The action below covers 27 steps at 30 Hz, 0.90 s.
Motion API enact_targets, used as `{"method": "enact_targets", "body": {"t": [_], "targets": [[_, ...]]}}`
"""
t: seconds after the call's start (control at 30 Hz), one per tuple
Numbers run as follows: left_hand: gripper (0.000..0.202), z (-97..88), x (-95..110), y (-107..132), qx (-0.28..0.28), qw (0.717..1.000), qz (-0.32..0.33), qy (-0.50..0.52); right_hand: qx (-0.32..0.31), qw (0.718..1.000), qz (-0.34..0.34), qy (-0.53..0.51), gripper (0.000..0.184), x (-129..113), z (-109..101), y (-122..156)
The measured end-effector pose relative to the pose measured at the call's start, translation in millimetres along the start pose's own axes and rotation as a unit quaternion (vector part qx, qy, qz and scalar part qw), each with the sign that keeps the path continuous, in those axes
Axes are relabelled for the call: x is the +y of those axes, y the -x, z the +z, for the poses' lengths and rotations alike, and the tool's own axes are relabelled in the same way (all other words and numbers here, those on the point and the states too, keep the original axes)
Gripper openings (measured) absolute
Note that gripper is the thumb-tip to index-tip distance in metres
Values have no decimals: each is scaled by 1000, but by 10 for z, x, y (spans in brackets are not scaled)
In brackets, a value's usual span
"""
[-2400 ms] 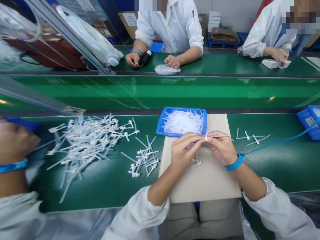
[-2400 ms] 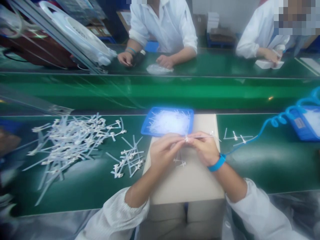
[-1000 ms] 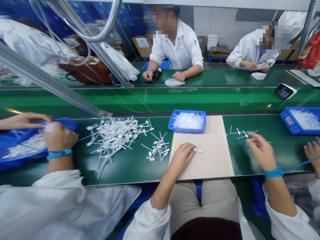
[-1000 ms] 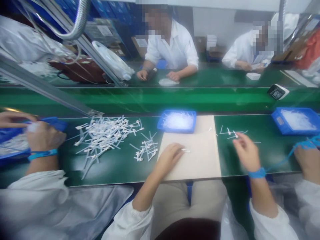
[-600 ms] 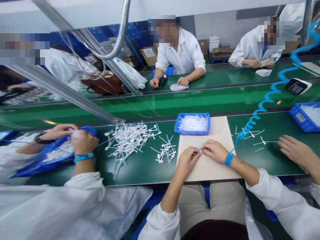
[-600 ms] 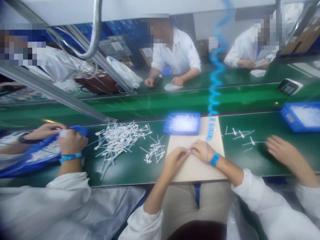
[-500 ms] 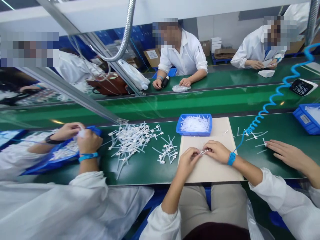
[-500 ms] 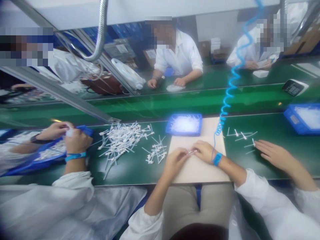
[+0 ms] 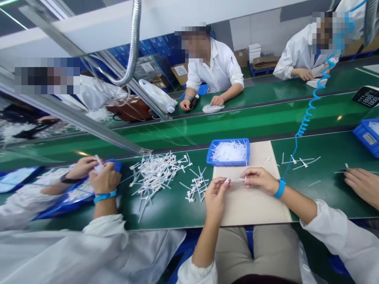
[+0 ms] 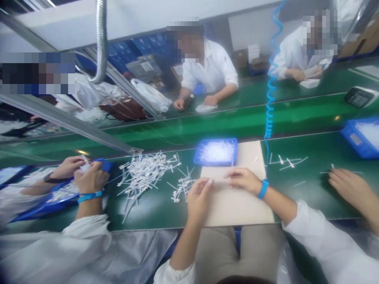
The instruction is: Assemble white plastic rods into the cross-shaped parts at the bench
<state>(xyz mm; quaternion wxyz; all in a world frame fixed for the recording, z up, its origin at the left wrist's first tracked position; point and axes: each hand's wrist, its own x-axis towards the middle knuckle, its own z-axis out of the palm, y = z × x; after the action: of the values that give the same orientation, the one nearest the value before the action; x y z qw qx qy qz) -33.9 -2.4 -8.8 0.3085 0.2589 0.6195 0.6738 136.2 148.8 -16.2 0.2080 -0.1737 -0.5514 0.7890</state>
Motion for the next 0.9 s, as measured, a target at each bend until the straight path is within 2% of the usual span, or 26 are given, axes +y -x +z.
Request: {"method": "enact_targets", "body": {"t": [0.1,0.2,0.4,0.53,0.7,0.9], "targets": [[36,208,14,29,18,994,-34,105,29,998,-9,-55,31,-70,66,18],[37,405,63,12,13,980,-72,187,45,994,-13,-97,31,-147,94,20],[33,640,136,-68,-33,976,-91,194,74,991,-36,-107,36,-236,86,-5],[33,719,133,-101,-58,981,-96,158,100,988,-77,-84,30,-220,59,-22],[32,730,159,-151,-88,988,-84,95,81,992,-69,-74,34,-166,5,-40],[21,645,355,-259,-140,987,-3,-73,120,990,-68,-16,31,-205,-69,-69]]}}
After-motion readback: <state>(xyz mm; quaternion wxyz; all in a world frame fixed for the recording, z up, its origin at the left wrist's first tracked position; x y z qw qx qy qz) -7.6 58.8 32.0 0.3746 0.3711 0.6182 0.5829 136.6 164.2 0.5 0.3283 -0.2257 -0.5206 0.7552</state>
